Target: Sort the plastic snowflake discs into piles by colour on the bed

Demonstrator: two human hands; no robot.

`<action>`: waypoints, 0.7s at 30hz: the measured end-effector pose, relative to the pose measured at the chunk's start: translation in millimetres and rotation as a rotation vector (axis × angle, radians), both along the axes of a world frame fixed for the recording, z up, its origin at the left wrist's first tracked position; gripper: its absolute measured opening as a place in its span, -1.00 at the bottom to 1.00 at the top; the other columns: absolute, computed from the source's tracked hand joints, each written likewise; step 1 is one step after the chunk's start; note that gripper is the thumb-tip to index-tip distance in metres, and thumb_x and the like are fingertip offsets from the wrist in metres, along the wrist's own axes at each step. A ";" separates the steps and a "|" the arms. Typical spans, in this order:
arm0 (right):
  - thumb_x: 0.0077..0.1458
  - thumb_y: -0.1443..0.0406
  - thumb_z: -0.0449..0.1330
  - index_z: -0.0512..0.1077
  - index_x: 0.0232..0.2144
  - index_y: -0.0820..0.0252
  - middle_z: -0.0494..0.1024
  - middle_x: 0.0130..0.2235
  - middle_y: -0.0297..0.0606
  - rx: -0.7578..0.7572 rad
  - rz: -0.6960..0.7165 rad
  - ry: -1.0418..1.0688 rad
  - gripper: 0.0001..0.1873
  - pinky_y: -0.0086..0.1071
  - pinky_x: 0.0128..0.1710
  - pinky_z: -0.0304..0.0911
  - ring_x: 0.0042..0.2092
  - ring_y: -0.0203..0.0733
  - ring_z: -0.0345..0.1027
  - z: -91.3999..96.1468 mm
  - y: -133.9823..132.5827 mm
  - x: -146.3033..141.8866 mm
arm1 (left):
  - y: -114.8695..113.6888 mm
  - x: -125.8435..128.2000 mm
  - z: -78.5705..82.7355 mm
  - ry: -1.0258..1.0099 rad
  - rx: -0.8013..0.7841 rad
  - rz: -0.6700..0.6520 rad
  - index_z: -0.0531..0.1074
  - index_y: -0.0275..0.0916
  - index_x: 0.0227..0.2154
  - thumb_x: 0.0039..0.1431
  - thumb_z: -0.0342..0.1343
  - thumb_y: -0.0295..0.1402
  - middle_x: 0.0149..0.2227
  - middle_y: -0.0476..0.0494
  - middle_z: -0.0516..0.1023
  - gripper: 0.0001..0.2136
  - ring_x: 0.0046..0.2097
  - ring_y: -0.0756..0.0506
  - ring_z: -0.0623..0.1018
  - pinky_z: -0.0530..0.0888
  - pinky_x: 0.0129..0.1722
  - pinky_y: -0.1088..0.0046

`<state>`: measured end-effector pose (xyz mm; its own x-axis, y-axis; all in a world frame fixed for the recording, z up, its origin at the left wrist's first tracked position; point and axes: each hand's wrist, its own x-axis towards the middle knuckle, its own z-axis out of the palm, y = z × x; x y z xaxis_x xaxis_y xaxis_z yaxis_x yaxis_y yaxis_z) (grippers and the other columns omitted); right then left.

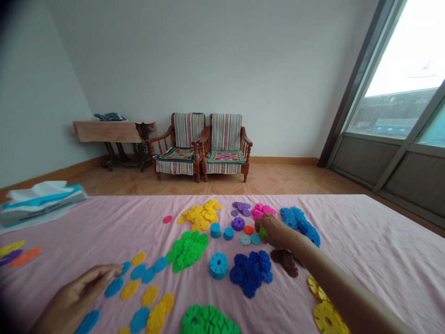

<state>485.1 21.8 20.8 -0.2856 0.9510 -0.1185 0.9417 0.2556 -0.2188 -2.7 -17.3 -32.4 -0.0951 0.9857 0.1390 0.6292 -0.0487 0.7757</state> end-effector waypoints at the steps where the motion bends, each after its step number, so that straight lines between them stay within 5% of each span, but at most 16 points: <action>1: -0.17 0.45 0.18 0.46 -0.25 0.22 0.46 -0.16 -0.12 -0.002 0.000 0.004 -0.68 -0.36 -0.08 0.15 -0.08 -0.09 0.32 -0.1 1.2 1.9 | 0.3 0.0 -0.3 -0.001 0.001 -0.002 0.47 -0.13 -0.34 0.01 0.05 0.05 -0.21 -0.09 0.60 -0.64 -0.10 -0.16 0.56 0.49 -0.08 0.44; 16: -0.27 0.43 0.24 0.47 -0.22 0.20 0.48 -0.13 -0.11 0.039 -0.024 0.035 -0.58 -0.26 -0.06 0.17 -0.06 -0.01 0.32 3.9 7.3 7.4 | 0.5 -1.3 -0.9 0.006 0.037 -0.010 0.50 -0.14 -0.34 0.00 0.07 0.03 -0.23 -0.09 0.62 -0.65 -0.12 -0.17 0.58 0.51 -0.11 0.44; 21: -0.04 0.40 0.11 0.45 -0.16 0.22 0.50 -0.08 -0.10 0.146 -0.062 0.092 -0.66 -0.26 -0.02 0.16 -0.04 -0.07 0.33 9.4 -5.8 -6.4 | 0.5 0.0 -0.1 0.004 0.024 0.003 0.50 -0.12 -0.33 0.00 0.08 0.02 -0.24 -0.08 0.62 -0.66 -0.13 -0.17 0.59 0.51 -0.11 0.44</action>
